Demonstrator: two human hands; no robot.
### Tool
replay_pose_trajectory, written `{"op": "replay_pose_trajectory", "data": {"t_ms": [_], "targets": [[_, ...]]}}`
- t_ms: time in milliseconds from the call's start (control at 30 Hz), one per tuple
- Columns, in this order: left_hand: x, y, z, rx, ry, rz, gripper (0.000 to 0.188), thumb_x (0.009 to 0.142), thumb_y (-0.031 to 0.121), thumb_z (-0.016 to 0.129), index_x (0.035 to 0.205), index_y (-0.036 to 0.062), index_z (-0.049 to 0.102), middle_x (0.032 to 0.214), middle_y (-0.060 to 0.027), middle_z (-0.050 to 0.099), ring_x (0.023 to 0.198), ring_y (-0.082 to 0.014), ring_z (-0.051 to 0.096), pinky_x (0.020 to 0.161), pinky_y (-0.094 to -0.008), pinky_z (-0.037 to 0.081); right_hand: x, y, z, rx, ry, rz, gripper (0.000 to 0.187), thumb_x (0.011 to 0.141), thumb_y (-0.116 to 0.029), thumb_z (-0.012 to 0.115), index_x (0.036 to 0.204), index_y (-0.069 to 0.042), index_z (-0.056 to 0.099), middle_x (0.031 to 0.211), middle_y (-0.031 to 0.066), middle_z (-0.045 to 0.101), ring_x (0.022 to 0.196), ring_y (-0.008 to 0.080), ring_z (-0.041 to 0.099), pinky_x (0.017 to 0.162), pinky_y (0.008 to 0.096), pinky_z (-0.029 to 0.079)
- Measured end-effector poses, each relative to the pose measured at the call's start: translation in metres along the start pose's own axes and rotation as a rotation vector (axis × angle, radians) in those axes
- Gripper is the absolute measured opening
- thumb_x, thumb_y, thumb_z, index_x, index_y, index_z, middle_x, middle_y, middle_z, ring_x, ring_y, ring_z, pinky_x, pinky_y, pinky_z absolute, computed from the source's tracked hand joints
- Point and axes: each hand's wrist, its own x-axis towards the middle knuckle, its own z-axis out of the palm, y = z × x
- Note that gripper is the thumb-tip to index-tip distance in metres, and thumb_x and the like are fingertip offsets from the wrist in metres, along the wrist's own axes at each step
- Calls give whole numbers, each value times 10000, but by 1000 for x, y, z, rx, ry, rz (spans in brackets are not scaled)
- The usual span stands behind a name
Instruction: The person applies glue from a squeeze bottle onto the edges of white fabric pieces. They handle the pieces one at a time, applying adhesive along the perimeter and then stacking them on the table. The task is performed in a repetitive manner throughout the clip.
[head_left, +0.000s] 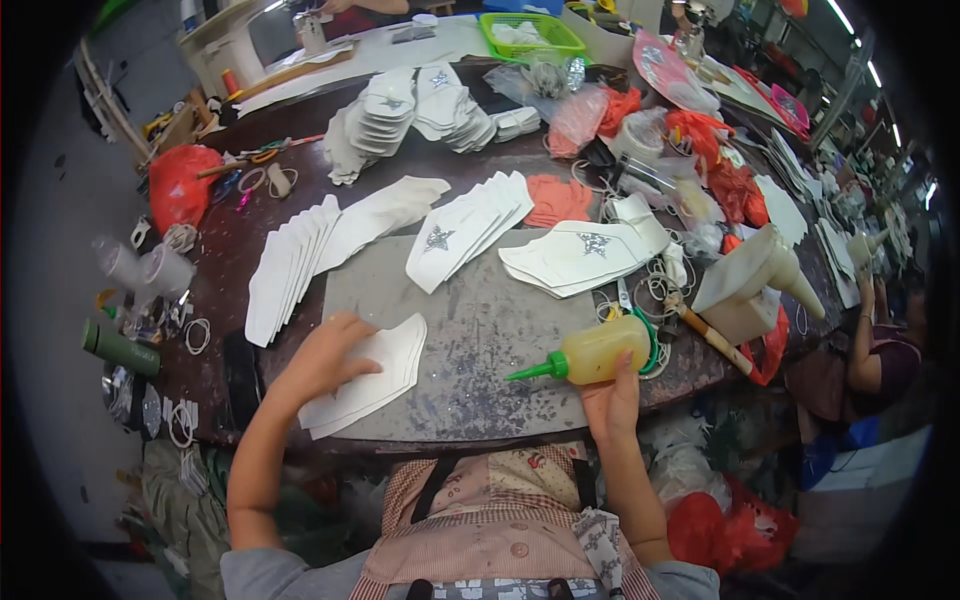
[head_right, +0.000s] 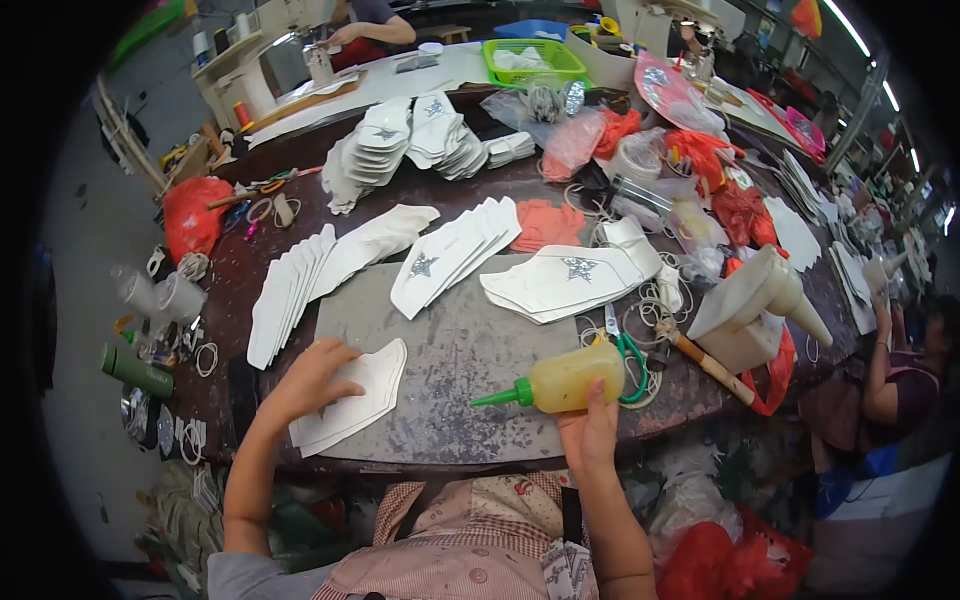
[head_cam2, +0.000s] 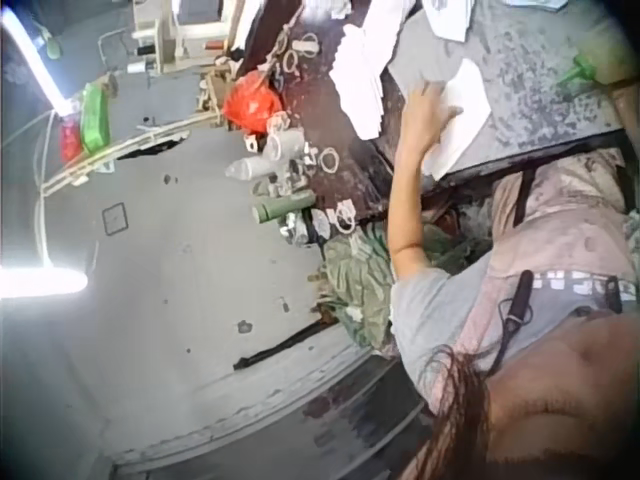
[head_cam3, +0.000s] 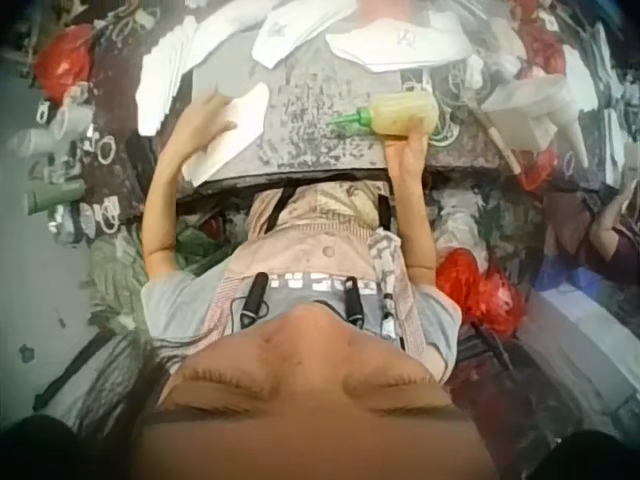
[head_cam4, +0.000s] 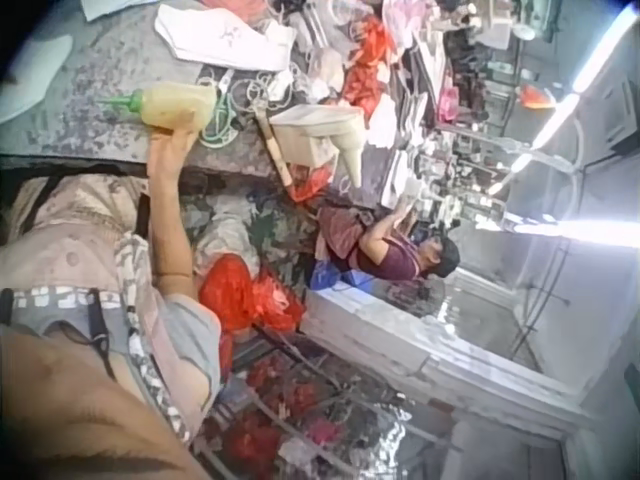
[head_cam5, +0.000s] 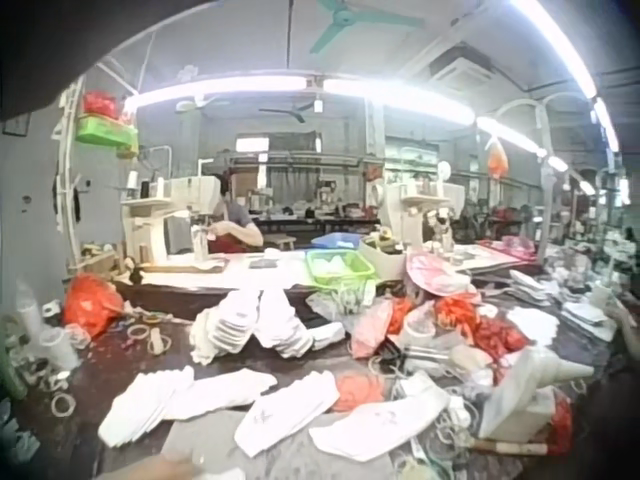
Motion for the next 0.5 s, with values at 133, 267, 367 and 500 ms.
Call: {"op": "replay_pose_trajectory", "data": {"t_ms": [133, 267, 367, 500], "targets": [[-22, 5, 42, 352, 432, 193, 480, 733, 94, 787, 1174, 26, 610, 1188, -144, 579, 1075, -332, 554, 953, -446, 448, -3, -3, 2, 17, -6, 4, 531, 993, -426, 554, 1394, -101, 429, 1316, 88, 566, 1198, 263, 585, 983, 466, 514], [-26, 16, 37, 250, 610, 311, 321, 737, 11, 755, 1038, 38, 646, 978, -109, 650, 892, -295, 612, 908, -443, 452, -2, -6, -1, 77, -13, 34, 525, 1001, -388, 553, 1411, -102, 392, 1309, 93, 557, 1195, 264, 586, 974, 459, 523], [-30, 55, 7, -15, 575, 318, 348, 752, -29, 733, 1090, 30, 671, 852, -105, 655, 742, -277, 596, 746, -400, 465, 0, -12, 0, 107, -10, 75, 523, 1003, -414, 539, 1404, -105, 411, 1314, 96, 563, 1198, 265, 584, 984, 457, 516], [-8, 74, 31, -285, 168, 348, 456, 802, 15, 724, 1246, 95, 657, 866, -119, 632, 727, -275, 590, 660, -347, 475, 7, -18, 3, -3, -26, 21, 528, 1005, -434, 527, 1401, -100, 423, 1328, 97, 562, 1196, 269, 584, 984, 458, 513]]}}
